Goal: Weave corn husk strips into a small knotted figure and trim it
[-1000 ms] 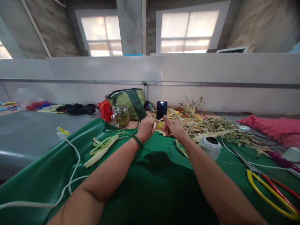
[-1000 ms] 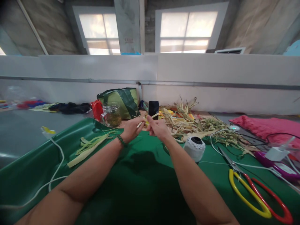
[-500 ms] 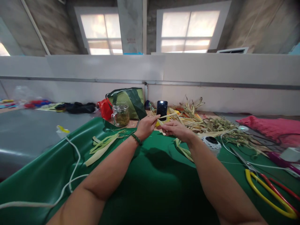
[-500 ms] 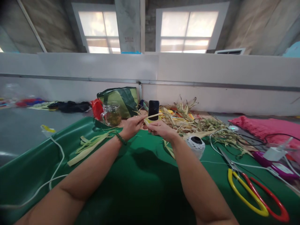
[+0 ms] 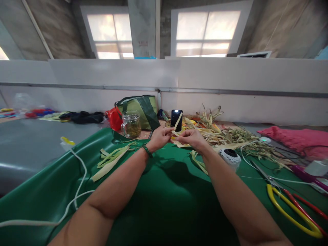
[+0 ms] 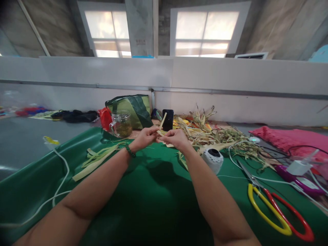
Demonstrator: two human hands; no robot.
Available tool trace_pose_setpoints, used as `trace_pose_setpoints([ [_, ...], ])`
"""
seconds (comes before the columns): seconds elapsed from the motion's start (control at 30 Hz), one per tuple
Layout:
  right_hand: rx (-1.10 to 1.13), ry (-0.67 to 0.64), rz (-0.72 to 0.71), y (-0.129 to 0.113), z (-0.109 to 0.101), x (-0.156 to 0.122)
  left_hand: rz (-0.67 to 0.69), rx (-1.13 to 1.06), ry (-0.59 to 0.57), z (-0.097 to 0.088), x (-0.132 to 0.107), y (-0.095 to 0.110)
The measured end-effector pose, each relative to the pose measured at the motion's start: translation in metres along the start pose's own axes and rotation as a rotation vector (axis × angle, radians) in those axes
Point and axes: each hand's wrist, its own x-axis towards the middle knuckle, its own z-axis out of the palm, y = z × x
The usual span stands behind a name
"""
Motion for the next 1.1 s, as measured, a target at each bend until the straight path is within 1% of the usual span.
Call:
trace_pose_setpoints([
  [0.07,-0.069,0.048,-0.027,0.0022,0.0018,0.0014,-0.015,0.009,-0.137,-0.0001,-0.0014,0.0018],
  [0.1,-0.129,0.076,-0.039,0.0034,0.0026,0.0024,-0.017,0.021,-0.185,-0.0003,-0.0024,0.0027],
  [0.2,-0.336,0.161,-0.079,0.0069,0.0046,0.0055,-0.029,0.046,-0.23,-0.0012,-0.0059,0.0059],
  [0.27,-0.416,0.185,-0.101,0.0082,0.0056,0.0065,-0.037,0.072,-0.24,-0.0012,-0.0078,0.0079],
  [0.37,-0.467,0.191,-0.131,0.0088,0.0059,0.0063,-0.043,0.117,-0.226,-0.0008,-0.0085,0.0095],
  [0.43,-0.469,0.168,-0.163,0.0086,0.0046,0.0058,-0.048,0.121,-0.206,-0.0013,-0.0074,0.0094],
  [0.57,-0.31,-0.008,-0.223,0.008,-0.0008,0.0062,-0.02,0.014,-0.189,-0.0049,-0.0034,0.0072],
  [0.63,-0.282,-0.056,-0.231,0.0076,-0.0025,0.0063,-0.009,-0.024,-0.187,-0.0069,-0.0014,0.0053],
  [0.7,-0.339,-0.03,-0.23,0.0068,-0.0022,0.0055,-0.033,-0.06,-0.18,-0.0084,0.0002,0.0032],
  [0.77,-0.436,0.048,-0.251,0.0055,-0.0003,0.0033,-0.082,-0.136,-0.171,-0.009,0.001,0.0016],
  [0.9,-0.652,0.218,-0.391,0.005,0.0044,-0.0009,-0.171,-0.325,-0.145,-0.0083,0.0003,0.0015],
  [1.0,-0.73,0.251,-0.47,0.0083,0.0049,-0.0008,-0.192,-0.392,-0.132,-0.0074,-0.0011,0.0025],
  [1.1,-0.766,0.282,-0.551,0.0107,0.0036,0.0002,-0.195,-0.405,-0.107,-0.0077,-0.0009,0.002],
])
